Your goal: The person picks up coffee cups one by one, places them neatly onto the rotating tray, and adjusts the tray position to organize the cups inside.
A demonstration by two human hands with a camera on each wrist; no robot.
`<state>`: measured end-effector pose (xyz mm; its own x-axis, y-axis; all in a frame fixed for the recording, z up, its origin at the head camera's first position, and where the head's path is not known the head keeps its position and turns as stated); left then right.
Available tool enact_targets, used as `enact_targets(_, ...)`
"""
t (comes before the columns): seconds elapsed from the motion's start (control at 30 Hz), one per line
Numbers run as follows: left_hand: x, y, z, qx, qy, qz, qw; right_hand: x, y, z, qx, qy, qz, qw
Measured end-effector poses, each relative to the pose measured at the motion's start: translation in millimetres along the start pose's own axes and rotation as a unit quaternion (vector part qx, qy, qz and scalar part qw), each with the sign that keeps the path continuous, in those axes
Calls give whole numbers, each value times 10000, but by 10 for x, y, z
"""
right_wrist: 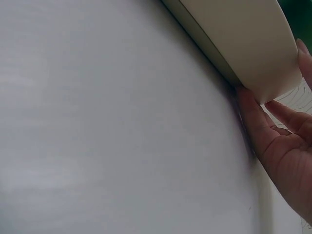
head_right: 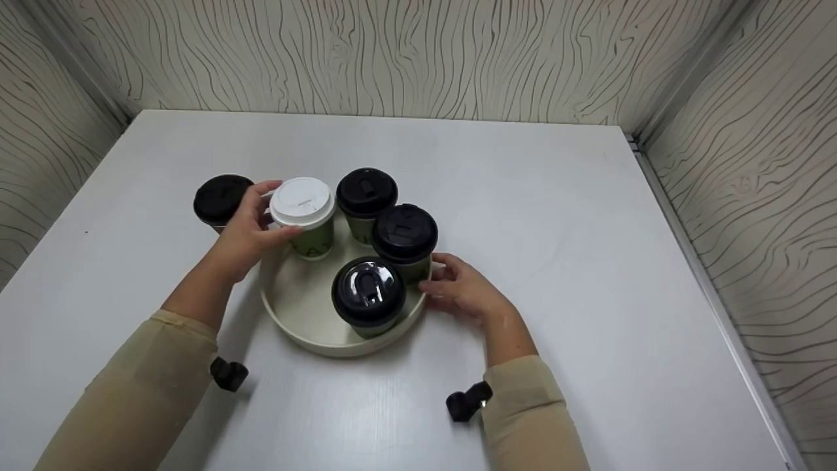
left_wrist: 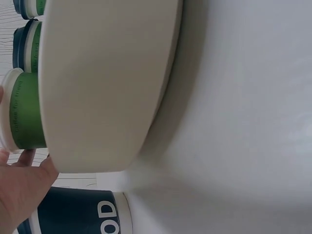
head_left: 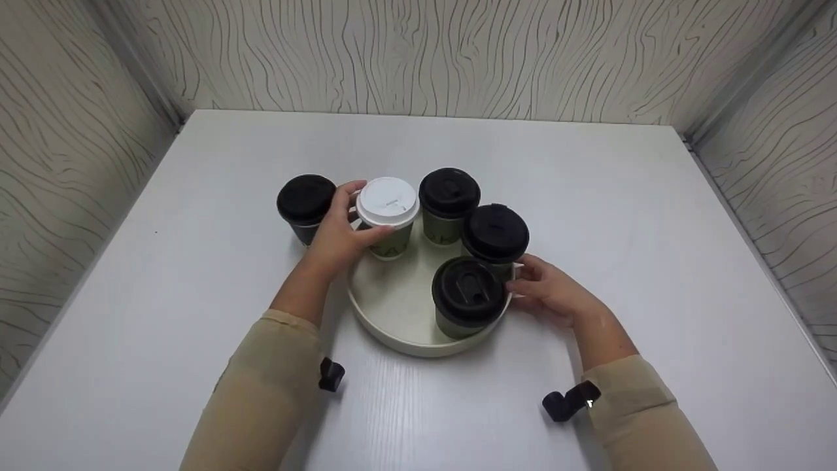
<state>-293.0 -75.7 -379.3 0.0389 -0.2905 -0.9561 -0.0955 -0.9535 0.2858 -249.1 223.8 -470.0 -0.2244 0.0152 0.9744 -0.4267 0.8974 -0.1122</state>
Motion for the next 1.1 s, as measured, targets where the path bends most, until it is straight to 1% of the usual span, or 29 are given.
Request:
enact_targets(0.23,1,-6,-11,66,-11,-63,10000,1,10,8,28,60,-102,9999)
enact_targets(0.37,12,-8,-13,74,61,-8,10000,3,13,5,31,58,-126,9999)
enact_targets(0.57,-6,-8,-34,93,112,75,9999,-1,11,-5,18,10,-18,10000)
enact_targets(0.8,-24,14,-47,98,228,286,9993,17,9,-15,26,26,-152,9999)
enact_targets(0.93,-42,35,-74,157,176,222,9995,13,13,-20,-18,6,-152,9999)
enact_targets(1.1,-70,62,-130,265,63,-56,9996,13,12,-20,-49,0,-124,9999)
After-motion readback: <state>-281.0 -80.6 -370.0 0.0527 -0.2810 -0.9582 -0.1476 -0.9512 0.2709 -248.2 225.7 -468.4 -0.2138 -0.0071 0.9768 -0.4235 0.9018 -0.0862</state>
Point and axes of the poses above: each hand's wrist, its own z-axis towards the middle knuckle, its own y-axis out of the back of the hand, x = y × z, the point moved 8 cm from there along z, towards the middle knuckle, and after that the axes turned 6 degrees about y, right-handed, at the moved point
